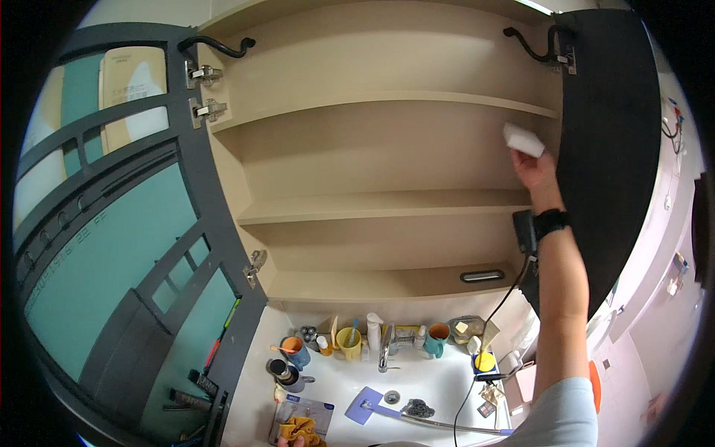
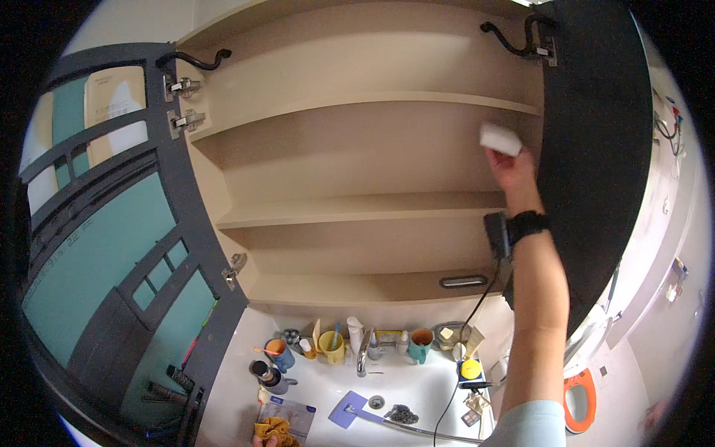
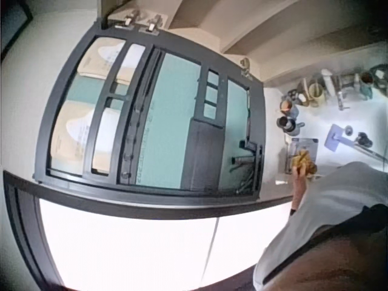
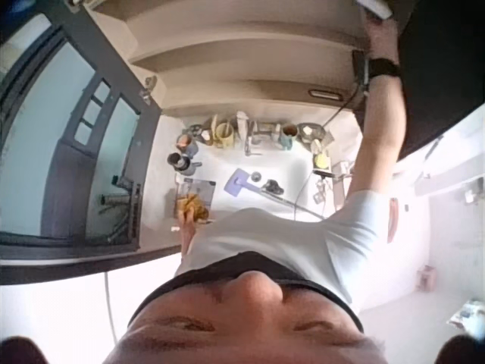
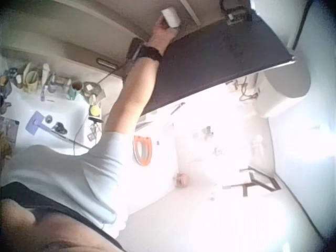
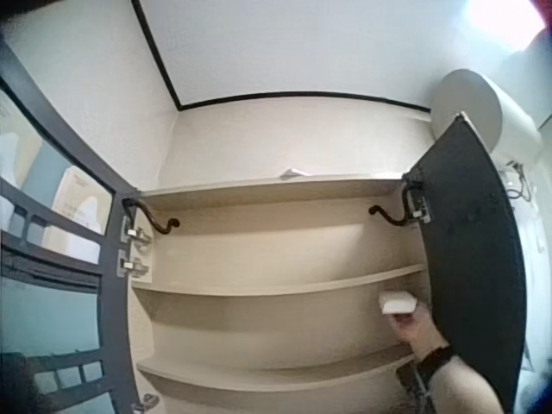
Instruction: The person wipes the interior shelves of a bathroom cabinet with a cloth and a sponge before placing bottles and containers back inside.
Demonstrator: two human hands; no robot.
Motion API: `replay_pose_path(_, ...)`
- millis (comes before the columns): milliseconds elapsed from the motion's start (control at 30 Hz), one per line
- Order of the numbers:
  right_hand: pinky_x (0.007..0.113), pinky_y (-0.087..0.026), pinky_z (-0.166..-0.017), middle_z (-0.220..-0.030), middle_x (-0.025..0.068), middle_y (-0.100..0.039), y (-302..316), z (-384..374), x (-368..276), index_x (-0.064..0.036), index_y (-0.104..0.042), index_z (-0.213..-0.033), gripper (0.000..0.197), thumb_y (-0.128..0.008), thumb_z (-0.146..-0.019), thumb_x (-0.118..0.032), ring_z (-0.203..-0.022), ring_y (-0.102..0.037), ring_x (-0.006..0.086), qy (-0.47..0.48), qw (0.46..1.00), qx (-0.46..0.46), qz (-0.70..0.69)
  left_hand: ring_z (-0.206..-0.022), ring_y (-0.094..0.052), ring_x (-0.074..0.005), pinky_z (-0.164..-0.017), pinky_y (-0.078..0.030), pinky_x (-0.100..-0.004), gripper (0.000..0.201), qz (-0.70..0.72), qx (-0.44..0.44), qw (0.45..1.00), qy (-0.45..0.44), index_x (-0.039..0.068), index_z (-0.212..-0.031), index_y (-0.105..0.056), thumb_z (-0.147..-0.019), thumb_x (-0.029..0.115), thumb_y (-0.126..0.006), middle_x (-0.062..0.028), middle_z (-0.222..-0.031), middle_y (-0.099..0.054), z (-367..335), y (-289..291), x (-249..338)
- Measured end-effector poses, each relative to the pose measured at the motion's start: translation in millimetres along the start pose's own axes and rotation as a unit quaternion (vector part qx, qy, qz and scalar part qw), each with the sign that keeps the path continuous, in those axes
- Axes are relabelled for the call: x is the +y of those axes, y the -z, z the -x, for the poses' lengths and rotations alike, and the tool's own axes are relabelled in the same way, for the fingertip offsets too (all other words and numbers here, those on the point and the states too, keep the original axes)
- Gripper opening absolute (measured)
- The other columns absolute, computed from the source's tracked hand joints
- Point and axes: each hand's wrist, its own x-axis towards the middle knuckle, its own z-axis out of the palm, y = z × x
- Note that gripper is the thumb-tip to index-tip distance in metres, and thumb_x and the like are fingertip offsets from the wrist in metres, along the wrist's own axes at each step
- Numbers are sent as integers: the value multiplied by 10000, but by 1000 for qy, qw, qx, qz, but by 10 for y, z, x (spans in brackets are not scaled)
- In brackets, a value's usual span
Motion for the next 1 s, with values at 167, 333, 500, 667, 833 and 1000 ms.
replay_pose_path(167,398,-442,-865,-1091,104,-541,63,656,259,-40,-473,-1111,275,-399,-901,-203,-996,-533,262,-14,1000,11,12,-708,-500,-230,-610,-431,-330,229,-138,-1,989,-56,34,-1088,-514,-869,61,-457,-117,-832,-491,-73,19,-87)
replay_pose_path(333,334,-432,-849,-1103,45,-538,434,908,349,-76,-482,-1144,295,-476,-888,-223,-1043,-499,181,-9,995,-55,85,-745,-514,-246,-635,-441,-337,234,-233,-1,967,-107,35,-1089,-517,-863,56,-462,-131,-868,-500,-133,17,-204)
replay_pose_path(500,306,-403,-809,-1089,52,-523,730,726,204,-77,-473,-1144,269,-462,-881,-130,-947,-496,152,200,858,7,473,-782,-528,-261,-659,-451,-345,239,-324,5,930,-175,36,-1089,-521,-856,51,-467,-144,-904,-509,-108,46,-315)
replay_pose_path(667,346,-418,-815,-1032,158,-565,934,222,-180,-48,-526,-1087,243,-474,-865,-131,-995,-517,274,302,627,-25,718,-811,-538,-273,-678,-459,-350,243,-401,24,880,-255,37,-1089,-523,-851,47,-472,-155,-932,-517,-84,21,-369)
replay_pose_path(833,369,-443,-799,-1010,178,-575,391,680,113,-3,-591,-1005,317,-422,-882,-242,-957,-531,326,166,402,-3,900,-1003,-475,-352,-826,-432,-346,334,-118,-35,992,39,44,-1111,-526,-783,-3,-491,-214,-1144,-424,-23,15,-97)
replay_pose_path(1000,415,-423,-798,-1044,210,-554,556,491,-4,22,-585,-996,353,-381,-891,-247,-924,-527,359,218,273,-91,933,-1036,-441,-368,-856,-403,-375,348,-133,-37,990,-5,42,-1118,-518,-773,12,-489,-221,-1146,-405,-34,6,-279)
